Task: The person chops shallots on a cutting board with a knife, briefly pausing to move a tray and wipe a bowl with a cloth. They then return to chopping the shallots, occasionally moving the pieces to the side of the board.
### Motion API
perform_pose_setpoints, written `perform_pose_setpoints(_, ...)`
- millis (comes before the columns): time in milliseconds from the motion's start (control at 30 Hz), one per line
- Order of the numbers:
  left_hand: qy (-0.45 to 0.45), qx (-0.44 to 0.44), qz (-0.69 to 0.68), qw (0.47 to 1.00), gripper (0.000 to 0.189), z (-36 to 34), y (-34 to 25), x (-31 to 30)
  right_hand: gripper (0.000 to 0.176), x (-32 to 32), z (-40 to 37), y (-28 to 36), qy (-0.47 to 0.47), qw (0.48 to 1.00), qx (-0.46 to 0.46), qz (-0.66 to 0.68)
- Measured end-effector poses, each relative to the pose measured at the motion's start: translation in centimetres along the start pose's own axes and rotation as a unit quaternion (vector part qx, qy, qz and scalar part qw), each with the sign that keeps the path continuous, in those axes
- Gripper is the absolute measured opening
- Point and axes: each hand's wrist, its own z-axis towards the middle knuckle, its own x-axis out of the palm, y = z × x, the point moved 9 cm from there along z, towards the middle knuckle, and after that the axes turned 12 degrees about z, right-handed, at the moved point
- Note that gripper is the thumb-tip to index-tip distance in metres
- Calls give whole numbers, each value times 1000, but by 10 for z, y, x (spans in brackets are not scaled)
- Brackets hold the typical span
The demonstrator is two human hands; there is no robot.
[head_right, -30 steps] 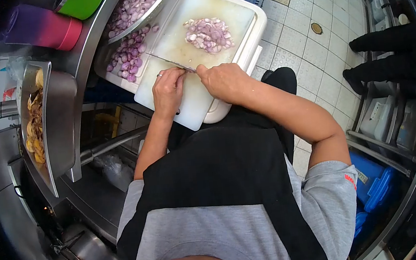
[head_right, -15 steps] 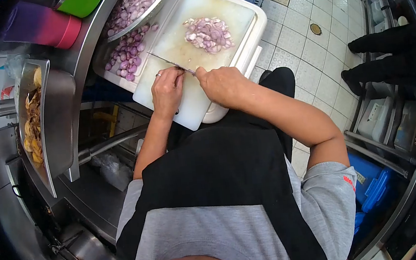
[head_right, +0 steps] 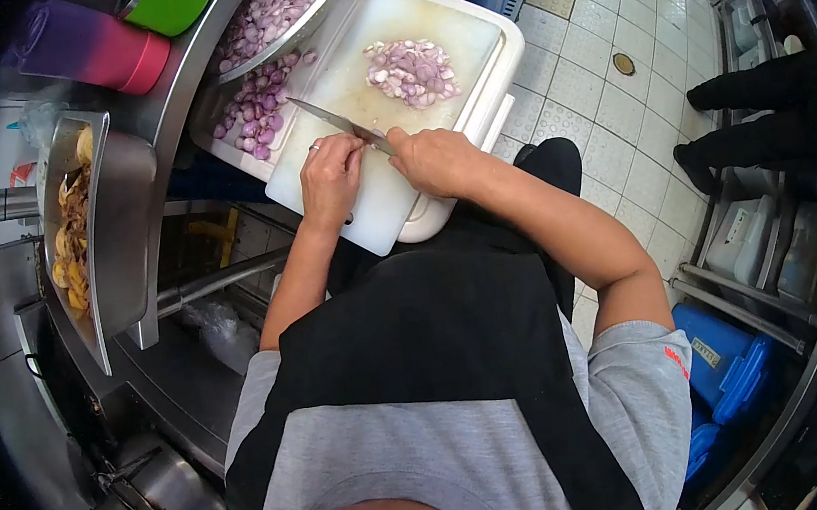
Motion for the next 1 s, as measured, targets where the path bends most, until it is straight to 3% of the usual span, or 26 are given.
perform_pose_setpoints(300,-16,6,27,1000,10,-3,-2,0,28,-4,-12,12,37,997,-8,-64)
perform_pose_setpoints(367,-27,9,22,999,10,-4,-2,-1,28,8,-7,4,-23,999,-30,-37)
perform_pose_setpoints(500,-30,33,24,999,10,-3,-7,-7,29,6,-1,3,-52,998,-22,-25)
perform_pose_setpoints(600,-13,58,61,996,10,4,-11,2,32,-3,4,-16,29,1000,-4,10)
perform_pose_setpoints(700,-13,83,53,995,9,21,-12,6,33,-30,-7,-30,30,999,4,-45)
perform_pose_setpoints(1000,21,79,76,994,3,94,2,64,32,-86,5,-75,-81,994,23,-67)
